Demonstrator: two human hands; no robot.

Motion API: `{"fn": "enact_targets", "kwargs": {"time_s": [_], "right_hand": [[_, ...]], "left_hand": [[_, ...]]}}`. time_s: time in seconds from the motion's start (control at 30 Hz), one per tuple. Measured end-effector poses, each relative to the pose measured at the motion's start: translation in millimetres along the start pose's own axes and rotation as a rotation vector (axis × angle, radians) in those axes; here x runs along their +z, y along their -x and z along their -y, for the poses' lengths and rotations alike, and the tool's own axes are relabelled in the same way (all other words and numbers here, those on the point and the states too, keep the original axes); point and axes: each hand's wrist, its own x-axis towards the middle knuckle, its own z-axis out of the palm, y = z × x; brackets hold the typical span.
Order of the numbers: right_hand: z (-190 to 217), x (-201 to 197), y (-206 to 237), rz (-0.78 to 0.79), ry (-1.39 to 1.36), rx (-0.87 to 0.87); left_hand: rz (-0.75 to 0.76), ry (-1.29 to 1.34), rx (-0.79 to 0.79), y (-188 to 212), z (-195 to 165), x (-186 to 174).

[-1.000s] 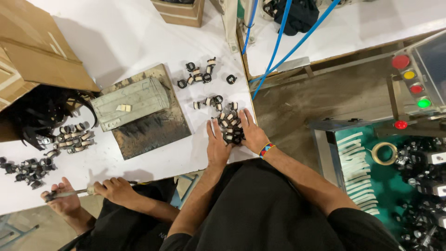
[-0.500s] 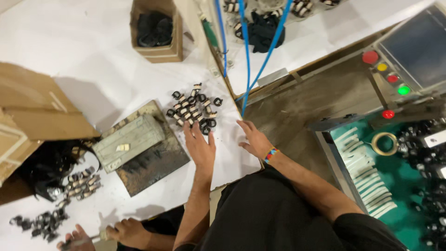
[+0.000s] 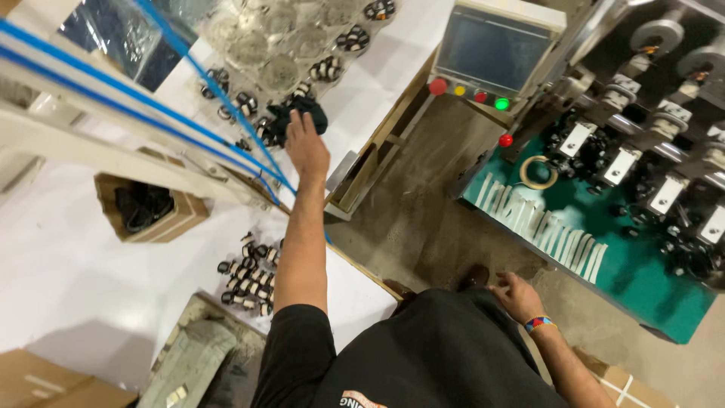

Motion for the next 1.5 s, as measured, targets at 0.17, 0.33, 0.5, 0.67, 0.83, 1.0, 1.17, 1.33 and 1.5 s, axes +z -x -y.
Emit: {"fn": "enact_targets", "kwargs": {"time_s": [0.17,0.33,0.5,0.67,0.83,1.0,1.17,1.33,1.5], "right_hand": [[-13.4,-2.5,36.9,0.17,-0.026,0.008],[-32.2,-14.0,39.2,0.107,-0.002,-0.086],[-24.6,-31.9,10.2,0.048,-0.018,-0.304],[40.4,-50.6,-29.2,0.07,-0.411,-0.464],[71.8,-55.2,-70.3,0.232,-0.968,-0.557],[34.4,-61.3,-90.6,0.227,-1.045,-0.839],[8.8,-75.8,-98.0,0.259,-1.414,-0.486],[-33.0,-120.8,-87.7,-0.004,-0.965,-0.848],[-27.5,-174.9,-35.4,0.181,-1.002,-0.871]], "left_hand": [[0.121,-0.245,-0.131,-22.9,-1.3,3.1],[0.018,-0.275,-0.101,-16.6,-26.6,-8.7],[-0.045,0.316,-0.058,13.4,-79.1,-34.0],[0.144,0.734,0.214,102.9,-173.5,-66.6],[0.462,0.981,0.316,201.9,-282.1,-94.9],[0.657,1.121,0.411,244.2,-335.7,-106.2],[1.022,1.182,0.508,253.8,-355.0,-83.3],[0.984,1.296,0.193,232.8,-353.2,-62.6],[0.617,1.14,-0.288,206.0,-345.6,-23.6]]}}
